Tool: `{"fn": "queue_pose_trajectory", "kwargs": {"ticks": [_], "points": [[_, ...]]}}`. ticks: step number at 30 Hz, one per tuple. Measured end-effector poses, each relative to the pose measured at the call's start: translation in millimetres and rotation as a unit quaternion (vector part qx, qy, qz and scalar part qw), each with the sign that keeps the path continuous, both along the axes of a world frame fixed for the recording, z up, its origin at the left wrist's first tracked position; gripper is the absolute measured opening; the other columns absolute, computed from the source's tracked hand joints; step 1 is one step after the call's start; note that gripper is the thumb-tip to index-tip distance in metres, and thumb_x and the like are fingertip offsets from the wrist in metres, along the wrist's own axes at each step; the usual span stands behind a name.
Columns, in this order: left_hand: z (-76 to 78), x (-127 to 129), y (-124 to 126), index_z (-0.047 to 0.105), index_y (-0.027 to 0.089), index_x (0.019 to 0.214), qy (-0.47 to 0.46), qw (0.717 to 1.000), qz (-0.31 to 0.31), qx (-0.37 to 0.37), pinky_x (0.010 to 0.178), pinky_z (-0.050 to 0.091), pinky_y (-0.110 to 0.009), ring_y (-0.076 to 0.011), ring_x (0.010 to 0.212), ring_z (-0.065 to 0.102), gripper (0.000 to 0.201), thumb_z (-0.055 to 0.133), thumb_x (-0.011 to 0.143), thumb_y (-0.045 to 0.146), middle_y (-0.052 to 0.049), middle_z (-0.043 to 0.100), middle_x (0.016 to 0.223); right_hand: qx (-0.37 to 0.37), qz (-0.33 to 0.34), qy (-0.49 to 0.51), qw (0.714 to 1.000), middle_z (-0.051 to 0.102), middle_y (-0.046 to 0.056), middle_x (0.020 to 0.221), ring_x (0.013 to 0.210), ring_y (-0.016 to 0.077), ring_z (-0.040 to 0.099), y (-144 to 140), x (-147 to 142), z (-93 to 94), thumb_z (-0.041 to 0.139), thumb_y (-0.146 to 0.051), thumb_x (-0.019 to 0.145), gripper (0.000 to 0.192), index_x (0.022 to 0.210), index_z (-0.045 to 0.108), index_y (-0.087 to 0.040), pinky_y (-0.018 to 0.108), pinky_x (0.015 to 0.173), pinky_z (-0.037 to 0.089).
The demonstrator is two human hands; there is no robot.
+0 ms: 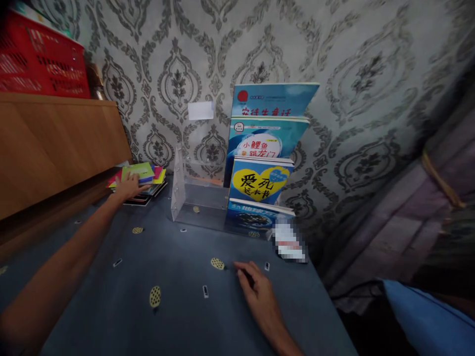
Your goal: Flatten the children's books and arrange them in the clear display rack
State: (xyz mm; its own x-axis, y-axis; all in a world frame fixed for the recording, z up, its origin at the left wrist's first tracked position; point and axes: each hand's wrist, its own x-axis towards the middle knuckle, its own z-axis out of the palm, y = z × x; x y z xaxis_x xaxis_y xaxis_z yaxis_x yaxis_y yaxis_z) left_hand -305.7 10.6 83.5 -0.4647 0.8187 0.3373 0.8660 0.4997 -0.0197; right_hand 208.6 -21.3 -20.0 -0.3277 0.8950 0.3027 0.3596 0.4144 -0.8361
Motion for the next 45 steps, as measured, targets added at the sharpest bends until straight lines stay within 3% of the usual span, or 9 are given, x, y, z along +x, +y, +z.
{"fn": "queue_pose_trajectory", "kwargs": {"ticks": [6,12,19,27,29,32,35,40,45], "points": [[1.7,-2,-16,0.046,0.004,0.14,0.062,0.997,-0.041,-0.02,0.113,0.02,-0.072,-0.0401,0.139,0.041,0.07,0.039,0.098,0.06,-0.03,0.057,0.139,-0.014,-0.004,-0.006,1.0,0.077,0.01,0.091,0.088,0.0314,0.072,0,2,1.0,0.057,-0.056,0.081,0.036,0.087,0.08,-0.028,0.041,0.07,0.06],[-0.9,8,-52,0.045,0.009,0.142,0.127,0.989,-0.068,-0.04,0.111,0.029,-0.062,-0.0393,0.13,0.047,0.053,0.049,0.095,0.034,-0.026,0.058,0.135,-0.01,0.018,-0.014,1.0,0.072,0.009,0.078,0.075,0.0277,0.07,-4,1,10.7,0.055,-0.054,0.082,0.037,0.086,0.08,-0.027,0.037,0.065,0.058],[2.8,28,-65,0.053,0.009,0.136,0.146,0.988,-0.036,-0.044,0.105,0.034,-0.059,-0.038,0.119,0.056,0.05,0.028,0.093,0.006,-0.024,0.062,0.13,-0.003,0.028,-0.015,0.999,0.071,0.008,0.079,0.074,0.0262,0.069,-5,1,12.1,0.054,-0.052,0.084,0.037,0.087,0.079,-0.024,0.037,0.067,0.057],[-9.9,79,-109,0.057,0.01,0.136,0.203,0.973,-0.092,-0.056,0.095,0.041,-0.055,-0.0379,0.111,0.06,0.048,0.039,0.091,0.009,-0.023,0.067,0.12,-0.014,0.034,-0.027,0.999,0.074,0.009,0.086,0.083,0.0271,0.07,-7,2,13.6,0.053,-0.05,0.084,0.037,0.09,0.078,-0.023,0.036,0.072,0.057],[-15.4,97,-127,0.063,0.014,0.129,0.202,0.969,-0.13,-0.052,0.094,0.042,-0.053,-0.0363,0.108,0.062,0.041,0.043,0.094,0.018,-0.02,0.069,0.114,-0.011,0.035,-0.03,0.999,0.074,0.008,0.086,0.083,0.0272,0.07,-7,2,12.7,0.053,-0.05,0.085,0.037,0.09,0.078,-0.024,0.036,0.073,0.056],[-21.3,110,-145,0.07,0.023,0.117,0.115,0.968,-0.212,-0.061,0.095,0.046,-0.046,-0.0296,0.103,0.065,0.038,0.044,0.1,0.044,-0.012,0.074,0.107,-0.01,0.034,-0.035,0.999,0.074,0.009,0.087,0.083,0.0274,0.07,-7,2,11.3,0.052,-0.05,0.085,0.038,0.091,0.078,-0.024,0.036,0.072,0.056],[-26.6,98,-144,0.07,0.024,0.119,0.038,0.973,-0.221,-0.051,0.095,0.047,-0.039,-0.0261,0.106,0.065,0.045,0.039,0.101,0.05,-0.009,0.074,0.114,-0.013,0.04,-0.045,0.998,0.074,0.009,0.088,0.083,0.0271,0.069,-7,2,10.9,0.051,-0.051,0.086,0.039,0.092,0.078,-0.022,0.036,0.069,0.054],[-51.1,53,-117,0.058,0.015,0.134,0.007,0.995,-0.09,-0.035,0.101,0.046,-0.044,-0.0317,0.123,0.057,0.049,0.04,0.098,0.042,-0.017,0.061,0.136,-0.011,0.04,-0.041,0.998,0.073,0.009,0.088,0.08,0.0256,0.069,-9,1,11.6,0.051,-0.048,0.086,0.038,0.093,0.077,-0.022,0.035,0.068,0.053],[-76.6,39,-107,0.055,0.014,0.138,-0.057,0.994,-0.076,-0.062,0.104,0.046,-0.046,-0.0322,0.128,0.055,0.055,0.032,0.099,0.045,-0.018,0.057,0.143,0.0,0.047,-0.031,0.998,0.071,0.008,0.084,0.082,0.0251,0.068,-11,1,12.1,0.051,-0.043,0.088,0.034,0.091,0.077,-0.022,0.035,0.071,0.053]]}}
